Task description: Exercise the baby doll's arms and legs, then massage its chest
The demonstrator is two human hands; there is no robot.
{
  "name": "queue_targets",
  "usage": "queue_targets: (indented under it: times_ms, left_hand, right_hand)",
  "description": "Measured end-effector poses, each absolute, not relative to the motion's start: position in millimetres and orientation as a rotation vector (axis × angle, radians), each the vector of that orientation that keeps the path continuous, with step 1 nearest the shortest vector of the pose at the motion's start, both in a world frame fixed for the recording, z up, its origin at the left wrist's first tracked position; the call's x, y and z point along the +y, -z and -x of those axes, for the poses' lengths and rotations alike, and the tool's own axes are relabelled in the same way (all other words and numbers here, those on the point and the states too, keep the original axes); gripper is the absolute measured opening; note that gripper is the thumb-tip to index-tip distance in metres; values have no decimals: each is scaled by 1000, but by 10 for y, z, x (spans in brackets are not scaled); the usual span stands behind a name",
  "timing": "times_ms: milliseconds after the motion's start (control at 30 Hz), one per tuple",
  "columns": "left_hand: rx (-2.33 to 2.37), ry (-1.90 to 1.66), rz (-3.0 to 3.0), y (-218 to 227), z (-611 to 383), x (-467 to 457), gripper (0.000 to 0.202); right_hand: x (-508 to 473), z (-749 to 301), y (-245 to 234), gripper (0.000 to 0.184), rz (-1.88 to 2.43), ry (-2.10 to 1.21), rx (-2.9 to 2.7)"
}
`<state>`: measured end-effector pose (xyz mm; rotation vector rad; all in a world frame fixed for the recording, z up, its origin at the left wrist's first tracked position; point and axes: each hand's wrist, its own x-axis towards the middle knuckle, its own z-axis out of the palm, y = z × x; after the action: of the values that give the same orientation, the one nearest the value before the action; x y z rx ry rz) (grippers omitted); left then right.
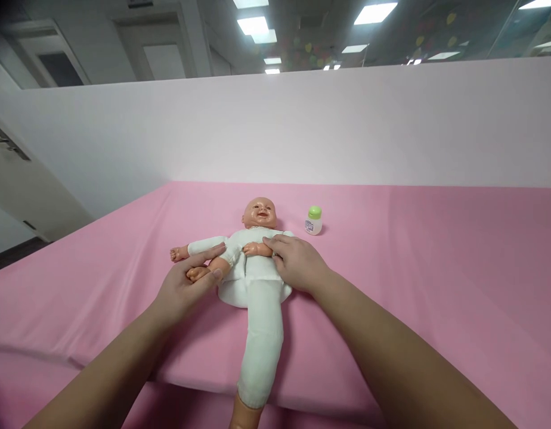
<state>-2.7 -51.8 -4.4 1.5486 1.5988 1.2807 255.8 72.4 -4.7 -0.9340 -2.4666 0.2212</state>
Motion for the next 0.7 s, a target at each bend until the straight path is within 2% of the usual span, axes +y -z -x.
queue_targets:
  times_ms: [267,433,567,700]
  left_hand:
    - [1580,-1381,-1638,92,24,-603,54]
    - [1712,-1446,-1818,135,-9,-966,53]
    - [1791,-1458,-2017,272,-22,-1443,55]
    - [1795,-1402,-2214,426,23,-1814,63]
  right_hand:
    - [733,-2601,94,45,972,-304,-2315]
    - [838,-2719,142,43,1066,-430,-2070]
    - [1047,-2846,218,50,1248,-468,-1758]
    - [1240,-2994,264,64,1390,-678,-1499]
